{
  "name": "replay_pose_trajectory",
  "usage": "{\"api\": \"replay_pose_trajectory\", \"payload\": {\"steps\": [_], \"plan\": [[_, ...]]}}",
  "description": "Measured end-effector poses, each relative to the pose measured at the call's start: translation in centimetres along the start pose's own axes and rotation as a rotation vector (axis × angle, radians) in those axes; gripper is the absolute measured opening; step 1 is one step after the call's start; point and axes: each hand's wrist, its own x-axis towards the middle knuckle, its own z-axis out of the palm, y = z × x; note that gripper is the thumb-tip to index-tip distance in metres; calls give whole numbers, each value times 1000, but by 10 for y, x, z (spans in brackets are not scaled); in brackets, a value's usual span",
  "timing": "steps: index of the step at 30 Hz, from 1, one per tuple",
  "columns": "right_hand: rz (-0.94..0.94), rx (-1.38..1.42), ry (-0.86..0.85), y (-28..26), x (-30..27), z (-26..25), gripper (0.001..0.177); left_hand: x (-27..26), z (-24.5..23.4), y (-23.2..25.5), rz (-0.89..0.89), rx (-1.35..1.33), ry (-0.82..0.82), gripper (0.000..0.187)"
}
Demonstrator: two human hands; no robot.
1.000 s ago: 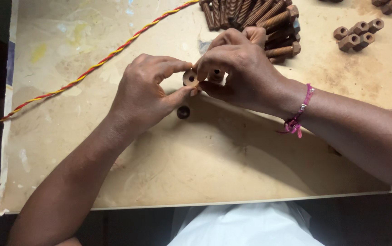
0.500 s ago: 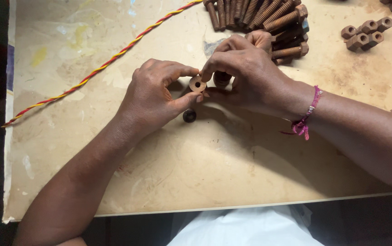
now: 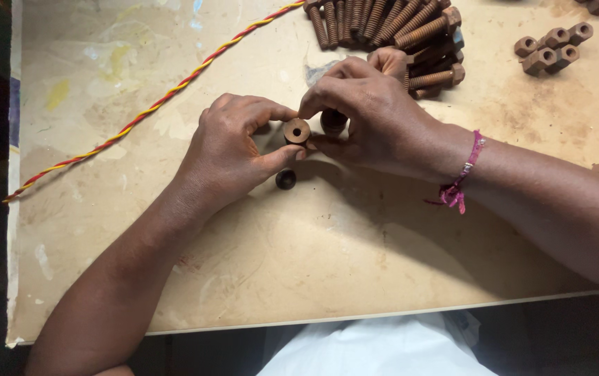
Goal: The person picks up and moves various metal components including bolts, nuts, and washers on a workbench by hand.
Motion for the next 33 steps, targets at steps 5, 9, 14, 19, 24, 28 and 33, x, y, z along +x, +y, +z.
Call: {"api": "replay_pose_trajectory", "payload": {"steps": [5, 9, 14, 19, 24, 28, 33], "plan": [[-15, -37, 9, 4, -9, -12, 37, -1, -2, 0, -30, -40, -1, 48], [7, -29, 25, 7, -23, -26, 29, -3, -8, 7, -84, -10, -16, 55], [70, -160, -9, 11, -54, -64, 38, -2, -12, 31, 73, 120, 62, 54], [67, -151, -43, 17, -95, -109, 30, 8, 4, 79, 223, 115, 30, 47], [137, -86, -37, 26, -144, -148, 27, 34, 43, 119, 295, 40, -55, 39], [218, -81, -132, 48, -185, -167, 25, 54, 77, 143, 336, -9, -117, 36], [257, 20, -205, 77, -227, -187, 24, 77, 119, 162, 306, -5, -179, 30]]}}
